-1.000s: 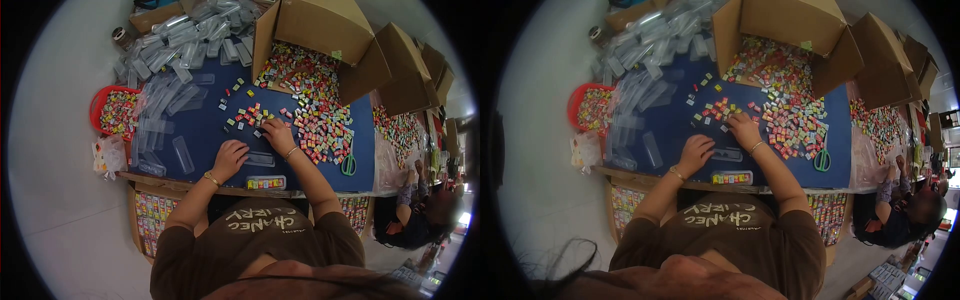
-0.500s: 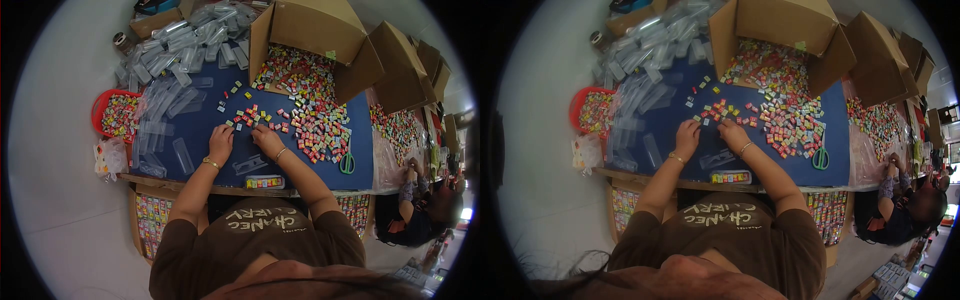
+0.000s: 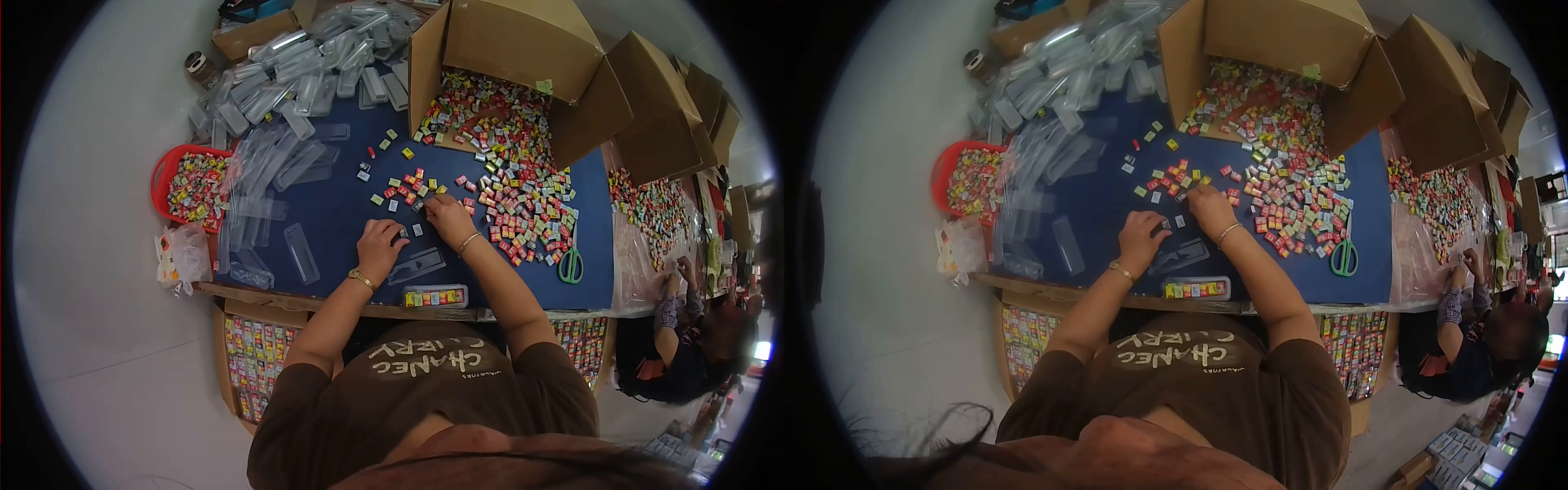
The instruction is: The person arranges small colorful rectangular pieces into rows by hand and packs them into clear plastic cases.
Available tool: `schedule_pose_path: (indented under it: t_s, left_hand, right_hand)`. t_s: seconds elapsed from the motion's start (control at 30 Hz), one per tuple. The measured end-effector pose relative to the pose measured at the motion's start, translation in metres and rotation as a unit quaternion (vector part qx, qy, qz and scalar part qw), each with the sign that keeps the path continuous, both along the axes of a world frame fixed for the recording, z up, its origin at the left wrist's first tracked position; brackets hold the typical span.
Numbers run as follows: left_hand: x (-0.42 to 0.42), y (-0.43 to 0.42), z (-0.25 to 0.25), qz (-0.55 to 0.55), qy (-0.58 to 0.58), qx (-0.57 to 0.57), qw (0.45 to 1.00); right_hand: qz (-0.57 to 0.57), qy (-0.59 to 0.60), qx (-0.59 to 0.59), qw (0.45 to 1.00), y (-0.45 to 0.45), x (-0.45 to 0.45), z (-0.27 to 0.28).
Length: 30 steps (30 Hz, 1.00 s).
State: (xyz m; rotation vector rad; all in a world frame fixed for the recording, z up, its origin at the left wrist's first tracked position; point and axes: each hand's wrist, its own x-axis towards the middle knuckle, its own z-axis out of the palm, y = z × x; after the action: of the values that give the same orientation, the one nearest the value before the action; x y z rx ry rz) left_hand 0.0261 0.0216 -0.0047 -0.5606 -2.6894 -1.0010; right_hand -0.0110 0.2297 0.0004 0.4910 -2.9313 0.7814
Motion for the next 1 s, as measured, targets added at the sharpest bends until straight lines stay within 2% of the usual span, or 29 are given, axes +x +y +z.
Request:
schedule_pose_path:
  t_s: [0.07, 0.13, 0.23, 0.3, 0.33, 0.47, 0.63, 0.73, 0.83, 0.9, 1.0]
  left_hand:
    - [0.001, 0.003, 0.004, 0.002, 0.018, -0.014, 1.000]
    - [0.002, 0.005, 0.008, 0.000, -0.019, -0.012, 1.000]
    - [-0.010, 0.004, 0.003, -0.001, 0.000, 0.002, 1.000]
    - [-0.028, 0.002, 0.011, 0.001, 0.035, -0.015, 0.999]
    - [-0.038, 0.002, 0.014, 0.005, 0.071, -0.030, 0.997]
    - [-0.060, -0.003, 0.010, -0.036, 0.035, -0.073, 0.996]
    - [-0.038, -0.018, 0.003, -0.028, 0.059, -0.083, 0.994]
    - [-0.021, -0.025, -0.002, -0.017, 0.040, -0.084, 0.996]
    - [-0.009, -0.024, 0.003, -0.004, 0.003, -0.087, 0.996]
    - [-0.004, -0.021, 0.008, -0.006, -0.013, -0.088, 0.996]
    - [-0.002, -0.021, 0.011, -0.005, 0.004, -0.062, 0.998]
  right_hand:
    - [0.016, -0.013, -0.025, 0.999, 0.000, 0.012, 0.005]
    - [0.031, -0.026, -0.051, 0.998, 0.001, 0.020, 0.010]
    - [0.023, -0.090, -0.116, 0.989, 0.002, 0.019, 0.015]
    - [0.002, -0.016, -0.042, 0.999, 0.002, 0.009, 0.016]
    - [0.000, -0.016, -0.042, 0.999, 0.000, 0.002, 0.015]
    - [-0.018, -0.010, -0.021, 1.000, -0.022, -0.012, 0.022]
    - [-0.059, -0.025, 0.040, 0.997, -0.015, -0.015, 0.007]
    - [-0.014, 0.012, 0.005, 1.000, 0.002, -0.006, 0.006]
    - [0.018, -0.032, 0.000, 0.999, 0.001, 0.010, 0.029]
    - [0.119, 0.005, -0.041, 0.992, -0.011, 0.015, 0.031]
    - [0.133, 0.024, 0.006, 0.991, -0.024, 0.017, 0.022]
